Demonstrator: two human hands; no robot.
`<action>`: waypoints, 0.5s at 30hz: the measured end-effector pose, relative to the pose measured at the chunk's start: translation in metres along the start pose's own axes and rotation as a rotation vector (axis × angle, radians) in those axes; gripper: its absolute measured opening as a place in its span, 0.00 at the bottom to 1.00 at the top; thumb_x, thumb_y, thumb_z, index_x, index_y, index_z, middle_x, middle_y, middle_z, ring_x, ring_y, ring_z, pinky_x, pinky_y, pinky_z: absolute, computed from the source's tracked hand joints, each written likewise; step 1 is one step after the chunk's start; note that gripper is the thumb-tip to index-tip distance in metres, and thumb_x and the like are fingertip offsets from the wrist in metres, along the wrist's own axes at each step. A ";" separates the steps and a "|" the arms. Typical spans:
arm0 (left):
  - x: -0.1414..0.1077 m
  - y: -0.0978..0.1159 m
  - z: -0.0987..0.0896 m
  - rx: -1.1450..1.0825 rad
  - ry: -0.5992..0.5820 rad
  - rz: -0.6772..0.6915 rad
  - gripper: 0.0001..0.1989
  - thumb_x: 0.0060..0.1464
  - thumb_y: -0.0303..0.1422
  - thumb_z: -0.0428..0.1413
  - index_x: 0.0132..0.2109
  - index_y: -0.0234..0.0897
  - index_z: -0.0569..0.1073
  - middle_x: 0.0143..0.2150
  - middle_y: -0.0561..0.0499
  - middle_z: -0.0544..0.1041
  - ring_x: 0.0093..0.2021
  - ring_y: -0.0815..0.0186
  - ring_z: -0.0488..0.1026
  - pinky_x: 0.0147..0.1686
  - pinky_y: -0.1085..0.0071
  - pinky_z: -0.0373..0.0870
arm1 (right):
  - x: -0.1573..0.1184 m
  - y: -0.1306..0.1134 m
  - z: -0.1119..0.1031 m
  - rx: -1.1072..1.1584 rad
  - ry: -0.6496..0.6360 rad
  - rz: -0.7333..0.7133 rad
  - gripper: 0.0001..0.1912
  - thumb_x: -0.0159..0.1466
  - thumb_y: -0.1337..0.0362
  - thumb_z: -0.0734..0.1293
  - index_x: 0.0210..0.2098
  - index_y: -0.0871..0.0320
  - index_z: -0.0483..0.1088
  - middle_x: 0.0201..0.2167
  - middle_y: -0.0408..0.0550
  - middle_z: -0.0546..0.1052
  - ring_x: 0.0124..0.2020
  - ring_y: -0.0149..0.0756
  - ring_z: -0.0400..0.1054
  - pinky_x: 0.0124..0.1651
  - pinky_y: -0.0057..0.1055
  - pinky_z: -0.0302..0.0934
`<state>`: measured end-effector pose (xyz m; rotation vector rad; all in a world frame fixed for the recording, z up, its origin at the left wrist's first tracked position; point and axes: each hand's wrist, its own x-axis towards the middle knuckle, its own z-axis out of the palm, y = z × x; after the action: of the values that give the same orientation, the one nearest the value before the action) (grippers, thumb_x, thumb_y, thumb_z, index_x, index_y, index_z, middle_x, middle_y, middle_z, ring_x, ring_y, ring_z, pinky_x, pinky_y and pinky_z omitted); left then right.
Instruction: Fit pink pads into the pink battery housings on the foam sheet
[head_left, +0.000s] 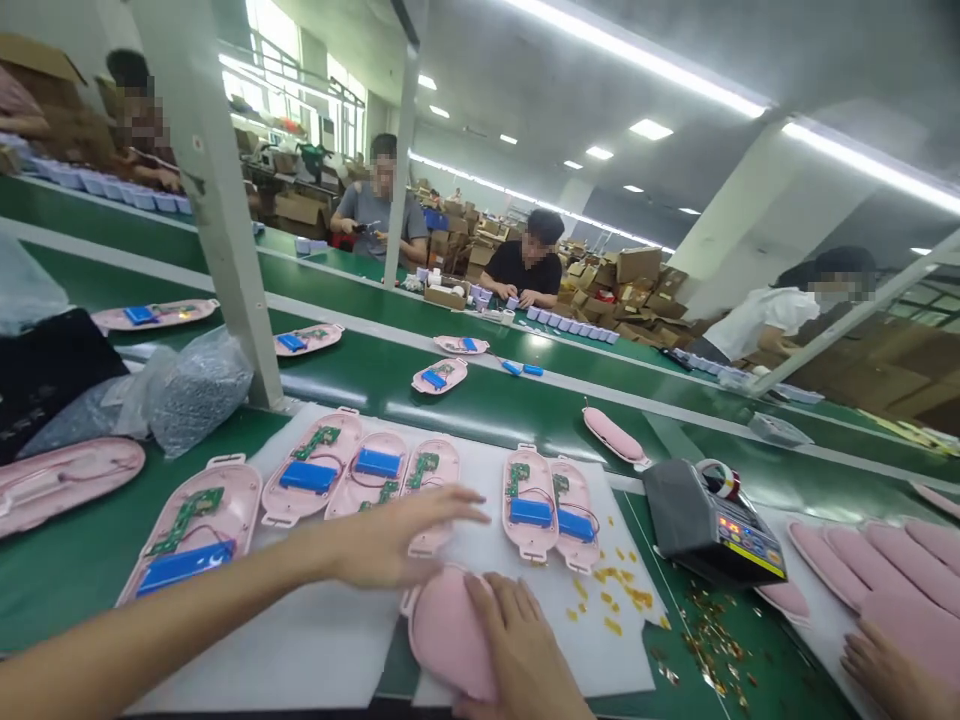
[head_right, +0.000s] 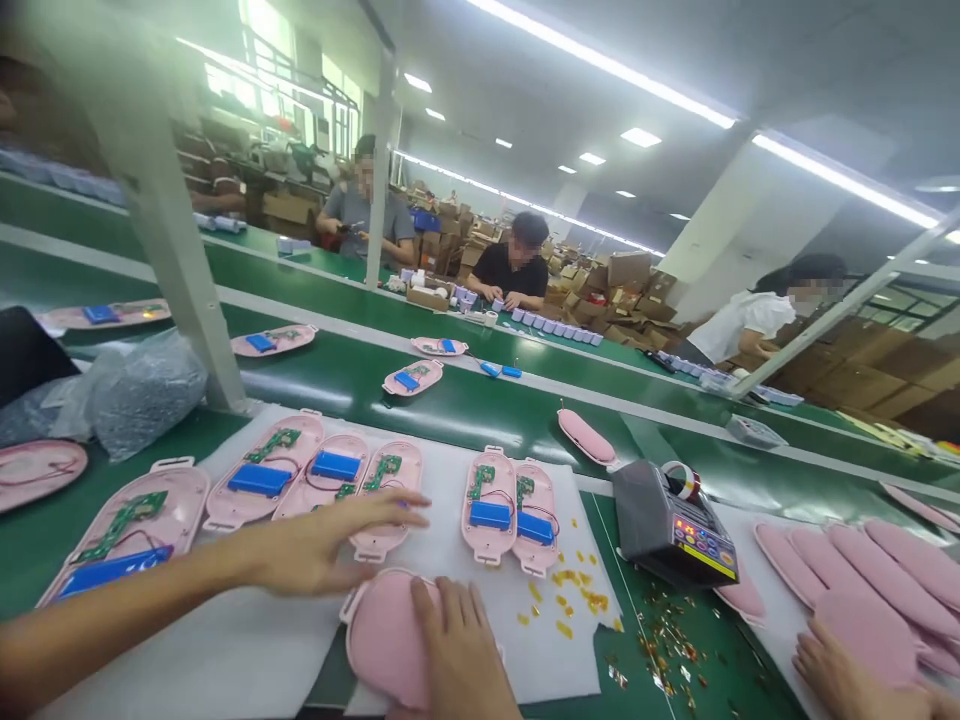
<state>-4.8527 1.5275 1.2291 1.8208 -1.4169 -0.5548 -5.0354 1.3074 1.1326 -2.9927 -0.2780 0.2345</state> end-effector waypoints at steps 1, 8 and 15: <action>0.017 -0.009 -0.016 0.055 0.099 -0.029 0.29 0.54 0.28 0.53 0.63 0.46 0.67 0.68 0.48 0.63 0.66 0.54 0.62 0.65 0.59 0.61 | 0.001 0.007 0.000 0.009 0.005 -0.009 0.52 0.45 0.55 0.78 0.66 0.54 0.59 0.59 0.61 0.70 0.56 0.59 0.68 0.57 0.51 0.65; 0.170 -0.135 -0.114 0.442 0.472 -0.736 0.23 0.61 0.39 0.47 0.56 0.28 0.71 0.60 0.31 0.69 0.62 0.42 0.63 0.60 0.50 0.60 | 0.087 0.097 -0.084 0.117 0.380 0.314 0.44 0.57 0.55 0.70 0.69 0.54 0.52 0.59 0.58 0.68 0.58 0.53 0.65 0.55 0.44 0.63; 0.209 -0.174 -0.154 0.430 0.435 -0.689 0.18 0.53 0.42 0.59 0.45 0.32 0.74 0.42 0.41 0.78 0.43 0.54 0.75 0.44 0.64 0.70 | 0.262 0.187 -0.151 0.143 0.267 0.581 0.38 0.50 0.58 0.77 0.55 0.71 0.66 0.47 0.71 0.74 0.49 0.58 0.71 0.49 0.44 0.64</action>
<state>-4.5716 1.3929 1.2128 2.5957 -0.6197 -0.1498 -4.7235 1.1587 1.2171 -2.8354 0.6116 -0.0928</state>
